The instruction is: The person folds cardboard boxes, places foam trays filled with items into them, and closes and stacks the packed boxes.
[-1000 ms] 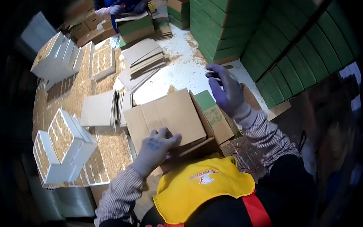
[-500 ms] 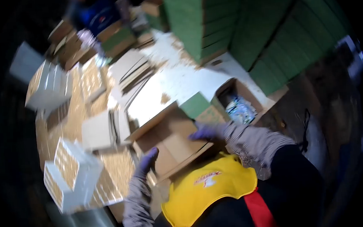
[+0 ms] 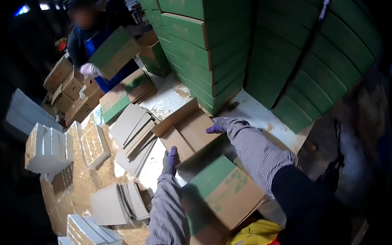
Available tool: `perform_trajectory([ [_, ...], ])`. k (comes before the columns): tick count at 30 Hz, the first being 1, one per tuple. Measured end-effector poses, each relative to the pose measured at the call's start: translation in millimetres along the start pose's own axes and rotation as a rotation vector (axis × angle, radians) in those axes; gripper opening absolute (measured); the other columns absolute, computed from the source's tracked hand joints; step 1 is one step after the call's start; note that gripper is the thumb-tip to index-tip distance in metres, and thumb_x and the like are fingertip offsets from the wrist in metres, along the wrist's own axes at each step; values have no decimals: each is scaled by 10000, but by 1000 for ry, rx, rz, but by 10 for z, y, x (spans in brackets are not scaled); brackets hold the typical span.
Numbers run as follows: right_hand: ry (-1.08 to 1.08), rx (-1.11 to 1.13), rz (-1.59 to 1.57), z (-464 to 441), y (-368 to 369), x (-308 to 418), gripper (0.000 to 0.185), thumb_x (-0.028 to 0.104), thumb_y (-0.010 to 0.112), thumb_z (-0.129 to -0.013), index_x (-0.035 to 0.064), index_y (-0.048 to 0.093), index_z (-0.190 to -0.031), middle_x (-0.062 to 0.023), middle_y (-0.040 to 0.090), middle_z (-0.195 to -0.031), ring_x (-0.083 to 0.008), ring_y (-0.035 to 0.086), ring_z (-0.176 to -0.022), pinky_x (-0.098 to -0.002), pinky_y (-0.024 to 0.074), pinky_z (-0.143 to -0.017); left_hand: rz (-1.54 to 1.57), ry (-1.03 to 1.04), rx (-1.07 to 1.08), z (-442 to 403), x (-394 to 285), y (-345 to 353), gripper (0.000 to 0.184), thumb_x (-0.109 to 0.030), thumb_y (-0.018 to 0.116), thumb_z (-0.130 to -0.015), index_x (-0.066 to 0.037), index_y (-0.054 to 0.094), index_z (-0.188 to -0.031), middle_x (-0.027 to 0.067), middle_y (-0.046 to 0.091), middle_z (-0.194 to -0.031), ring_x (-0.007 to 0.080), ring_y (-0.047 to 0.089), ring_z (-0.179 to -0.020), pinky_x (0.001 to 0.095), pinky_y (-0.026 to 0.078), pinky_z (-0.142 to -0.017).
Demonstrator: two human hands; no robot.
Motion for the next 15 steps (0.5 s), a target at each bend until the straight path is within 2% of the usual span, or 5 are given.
perform_trajectory([
  [2,-267,-301,-88,-28,-377,107,690,330,723,-827,63,435,-1395,-137,646,-1161,-265,619,-938,-380,499,-812,-191,225,-22,206,-179,-220,722,-383,600,-921,47,341,-1440,255,489,-1382,317,466,-1282,363,345,-1077],
  [5,-295,-369,-134,1184,-737,592,435,219,633,-907,26,527,-1282,-172,613,-1154,-203,584,-1005,-334,496,-886,-679,607,-190,2171,-1057,-794,510,-259,640,-880,48,529,-1273,246,532,-1318,373,496,-1233,402,380,-1044],
  [8,-803,126,283,2467,783,500,794,266,757,-755,131,372,-1437,-182,446,-1401,-383,410,-1315,-435,379,-1076,-1326,267,321,3388,-7,-620,876,-382,764,-701,-150,369,-1447,241,251,-1518,568,257,-1327,693,302,-984],
  [11,-620,172,1000,3363,1627,107,730,230,695,-794,206,372,-1448,-152,400,-1448,-506,354,-1307,-518,336,-1094,-1385,176,326,3943,990,-643,1063,-388,794,-660,-197,199,-1520,208,-3,-1587,627,73,-1361,775,198,-994],
  [15,-577,287,860,3256,1968,-573,656,201,586,-891,259,307,-1482,-134,259,-1525,-525,317,-1320,-605,312,-1076,-332,-451,587,4049,1137,-1058,685,-124,681,-808,-121,415,-1439,234,617,-1208,360,646,-1055,472,537,-868],
])
Point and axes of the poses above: each hand's wrist, its own z-axis away from the middle knuckle, its own y-axis out of the palm, x = y × z, the point moved 10 cm from there along -z, towards the middle knuckle
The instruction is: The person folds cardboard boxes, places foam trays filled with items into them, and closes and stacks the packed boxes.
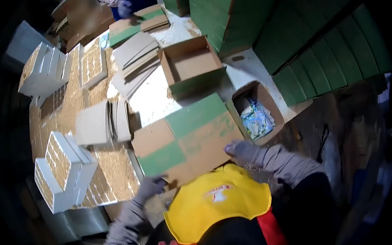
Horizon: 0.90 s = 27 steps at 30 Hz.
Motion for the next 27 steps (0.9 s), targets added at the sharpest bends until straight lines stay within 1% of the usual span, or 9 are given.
perform_trajectory([
  [2,-117,47,-138,157,-342,-13,741,253,644,-866,266,262,-1501,-140,215,-1540,-534,299,-1328,-617,310,-1072,-237,389,-212,451,-506,-531,552,-22,620,-836,-95,511,-1372,163,721,-888,226,722,-751,292,578,-708],
  [3,-16,128,30,252,-971,173,903,320,743,-785,270,216,-1517,-170,212,-1537,-549,270,-1340,-613,273,-1096,-367,358,-265,619,-738,-627,757,-227,735,-791,-143,392,-1460,222,618,-1226,341,645,-1077,478,533,-873],
  [7,186,201,221,11,-323,136,916,282,751,-775,306,211,-1515,-182,164,-1553,-592,204,-1344,-661,268,-1074,-1146,116,-324,147,-456,205,1194,-572,797,-586,-258,148,-1538,213,29,-1594,590,70,-1390,766,125,-1027],
  [10,132,-395,447,-44,-245,134,1016,292,832,-638,286,283,-1492,-175,202,-1547,-604,191,-1336,-702,231,-1061,-1192,236,-604,-241,-93,325,999,-459,785,-680,-261,256,-1504,295,148,-1546,633,174,-1341,720,240,-1027],
  [13,83,-167,128,182,-698,160,908,255,772,-694,231,316,-1480,-159,326,-1484,-509,290,-1331,-640,305,-1048,-1101,432,-375,463,-626,86,913,-433,800,-684,-236,363,-1462,312,350,-1451,632,313,-1269,548,383,-1041],
  [16,73,-216,233,206,-1783,310,868,353,752,-724,196,337,-1470,-151,399,-1412,-418,357,-1310,-596,310,-1057,-711,444,-187,1313,-1418,-387,785,-422,851,-679,-207,537,-1365,231,478,-1404,331,529,-1246,380,441,-1021],
  [21,-119,-661,214,140,-2283,652,1023,732,652,-651,228,320,-1477,-116,417,-1235,-324,438,-1095,-598,310,-1042,-657,371,-117,1058,-1519,-876,710,-353,842,-710,-227,557,-1348,97,668,-1183,234,636,-1070,352,502,-937],
  [24,-20,-513,41,231,-2025,500,914,679,691,-677,255,406,-1435,-135,379,-1383,-328,384,-1245,-612,254,-1079,-862,467,-253,1264,-1659,-644,591,-234,756,-775,-245,571,-1336,86,665,-1205,224,682,-970,344,533,-883],
  [27,3,-666,203,328,-2605,498,640,301,688,-795,266,472,-1396,-115,375,-1453,-341,341,-1340,-625,124,-1121,-683,516,-299,1694,-1878,-711,544,-176,684,-826,-269,560,-1348,68,708,-1108,149,688,-822,306,539,-831],
])
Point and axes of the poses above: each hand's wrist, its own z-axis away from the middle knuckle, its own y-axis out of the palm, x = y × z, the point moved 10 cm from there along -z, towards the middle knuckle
